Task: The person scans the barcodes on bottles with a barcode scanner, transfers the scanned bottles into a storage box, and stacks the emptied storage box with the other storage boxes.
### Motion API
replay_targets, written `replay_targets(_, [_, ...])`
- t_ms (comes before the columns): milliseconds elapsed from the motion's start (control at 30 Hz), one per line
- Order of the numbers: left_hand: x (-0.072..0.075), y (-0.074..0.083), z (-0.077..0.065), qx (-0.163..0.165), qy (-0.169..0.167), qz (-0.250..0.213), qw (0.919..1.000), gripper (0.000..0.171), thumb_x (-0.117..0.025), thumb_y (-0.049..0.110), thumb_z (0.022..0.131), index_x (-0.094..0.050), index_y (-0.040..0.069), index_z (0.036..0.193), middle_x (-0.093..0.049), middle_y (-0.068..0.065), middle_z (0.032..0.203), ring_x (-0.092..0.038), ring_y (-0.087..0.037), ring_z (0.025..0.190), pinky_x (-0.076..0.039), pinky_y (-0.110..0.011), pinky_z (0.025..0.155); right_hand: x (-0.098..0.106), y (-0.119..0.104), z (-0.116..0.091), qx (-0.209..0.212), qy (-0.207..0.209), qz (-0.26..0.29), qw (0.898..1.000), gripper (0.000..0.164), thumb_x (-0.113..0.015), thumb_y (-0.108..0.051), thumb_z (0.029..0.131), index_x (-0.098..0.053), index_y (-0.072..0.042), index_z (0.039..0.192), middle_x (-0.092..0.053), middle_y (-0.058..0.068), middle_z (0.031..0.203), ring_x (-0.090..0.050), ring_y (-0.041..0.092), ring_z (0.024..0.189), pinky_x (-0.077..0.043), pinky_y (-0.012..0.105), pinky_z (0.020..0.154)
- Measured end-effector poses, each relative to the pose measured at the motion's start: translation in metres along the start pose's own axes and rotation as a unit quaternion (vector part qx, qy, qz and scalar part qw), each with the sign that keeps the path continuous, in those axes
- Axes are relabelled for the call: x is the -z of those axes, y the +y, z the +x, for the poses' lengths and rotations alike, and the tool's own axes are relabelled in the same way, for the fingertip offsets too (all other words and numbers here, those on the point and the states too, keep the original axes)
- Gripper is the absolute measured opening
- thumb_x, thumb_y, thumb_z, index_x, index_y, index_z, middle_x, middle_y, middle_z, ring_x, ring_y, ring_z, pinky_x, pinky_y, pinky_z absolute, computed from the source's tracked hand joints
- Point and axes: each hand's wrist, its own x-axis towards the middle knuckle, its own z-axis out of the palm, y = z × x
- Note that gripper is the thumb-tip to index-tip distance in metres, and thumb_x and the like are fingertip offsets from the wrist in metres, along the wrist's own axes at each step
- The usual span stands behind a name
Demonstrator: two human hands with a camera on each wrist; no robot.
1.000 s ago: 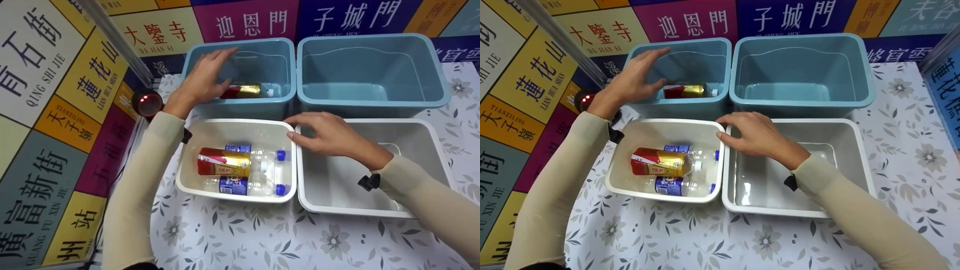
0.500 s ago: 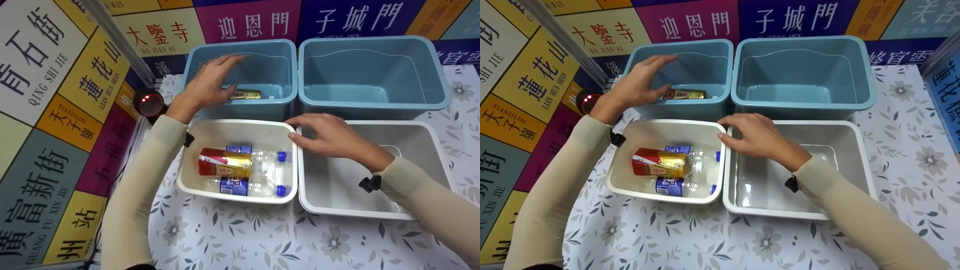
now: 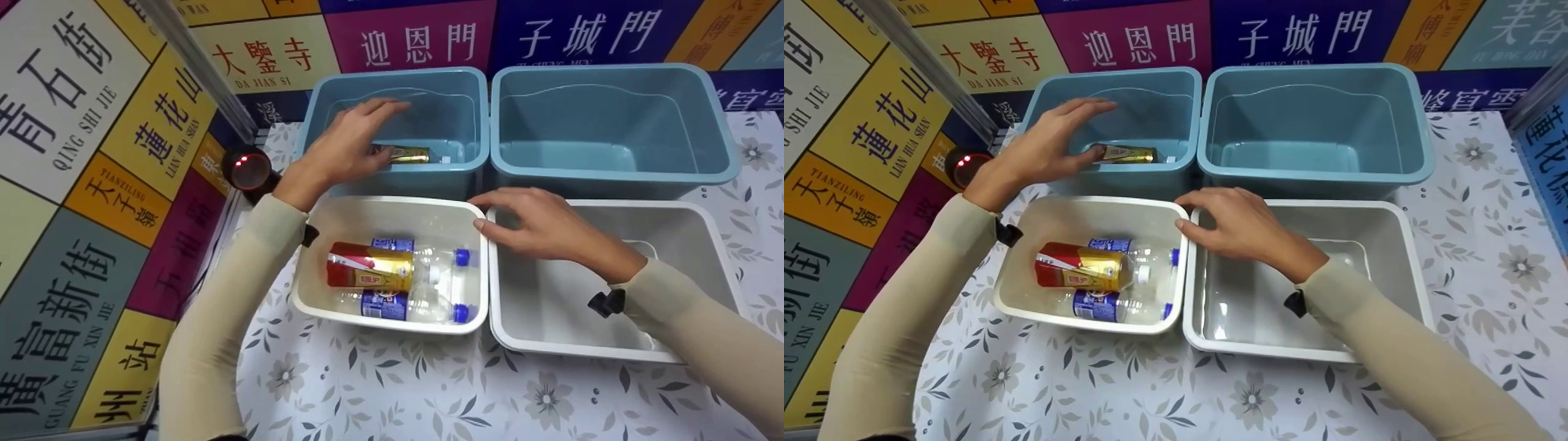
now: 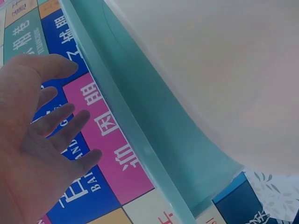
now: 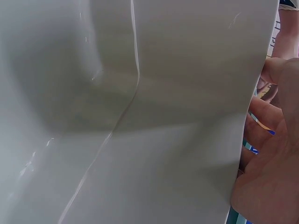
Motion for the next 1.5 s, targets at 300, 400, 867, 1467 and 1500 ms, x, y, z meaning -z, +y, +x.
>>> replay_targets(300, [0.001, 0.0, -0.004, -0.011, 0.002, 0.007, 0.9999, 0.067, -0.068, 0.031, 0.106, -0.041, 0.028, 0.167, -0.042, 0.0, 0.173, -0.04, -0.025, 0.161, -0.024, -0.053, 0.136, 0.001, 0.0, 0.0, -0.001, -0.002, -0.001, 1.0, 0.044, -0.066, -0.049, 0.106, -0.07, -0.026, 0.143, -0.076, -0.003, 0.131, -0.069, 0.023, 0.128, -0.055, 0.056, 0.104])
replay_targets(400, [0.001, 0.0, -0.007, -0.016, 0.003, 0.005, 0.9999, 0.067, -0.068, 0.031, 0.105, -0.041, 0.028, 0.166, -0.043, -0.001, 0.172, -0.04, -0.026, 0.161, -0.025, -0.055, 0.136, 0.001, -0.001, 0.0, -0.002, -0.003, 0.0, 1.0, 0.044, -0.065, -0.049, 0.106, -0.07, -0.026, 0.144, -0.076, -0.004, 0.129, -0.069, 0.022, 0.127, -0.055, 0.055, 0.103])
replay_targets(867, [-0.001, 0.012, -0.016, -0.025, -0.012, 0.003, 0.9996, 0.067, -0.07, 0.028, 0.104, -0.044, 0.026, 0.165, -0.042, -0.006, 0.173, -0.037, -0.029, 0.163, -0.022, -0.061, 0.136, 0.001, -0.001, 0.0, -0.009, -0.009, -0.002, 1.0, 0.047, -0.065, -0.051, 0.106, -0.069, -0.026, 0.145, -0.074, 0.001, 0.137, -0.069, 0.026, 0.129, -0.055, 0.058, 0.105])
replay_targets(1467, [-0.004, 0.023, -0.034, -0.064, -0.018, 0.012, 0.9977, 0.069, -0.072, 0.028, 0.103, -0.043, 0.023, 0.166, -0.045, -0.007, 0.171, -0.04, -0.028, 0.16, -0.026, -0.063, 0.133, 0.001, -0.001, 0.0, -0.013, -0.004, -0.004, 1.0, 0.046, -0.066, -0.052, 0.105, -0.071, -0.028, 0.143, -0.075, -0.002, 0.135, -0.068, 0.023, 0.13, -0.055, 0.056, 0.106])
replay_targets(1500, [-0.004, 0.023, -0.035, -0.065, -0.019, 0.01, 0.9977, 0.069, -0.072, 0.028, 0.103, -0.043, 0.023, 0.166, -0.045, -0.008, 0.171, -0.041, -0.029, 0.16, -0.026, -0.064, 0.133, 0.002, -0.001, 0.0, -0.013, -0.004, -0.004, 1.0, 0.046, -0.066, -0.052, 0.105, -0.071, -0.027, 0.143, -0.075, -0.002, 0.135, -0.069, 0.023, 0.13, -0.055, 0.056, 0.106])
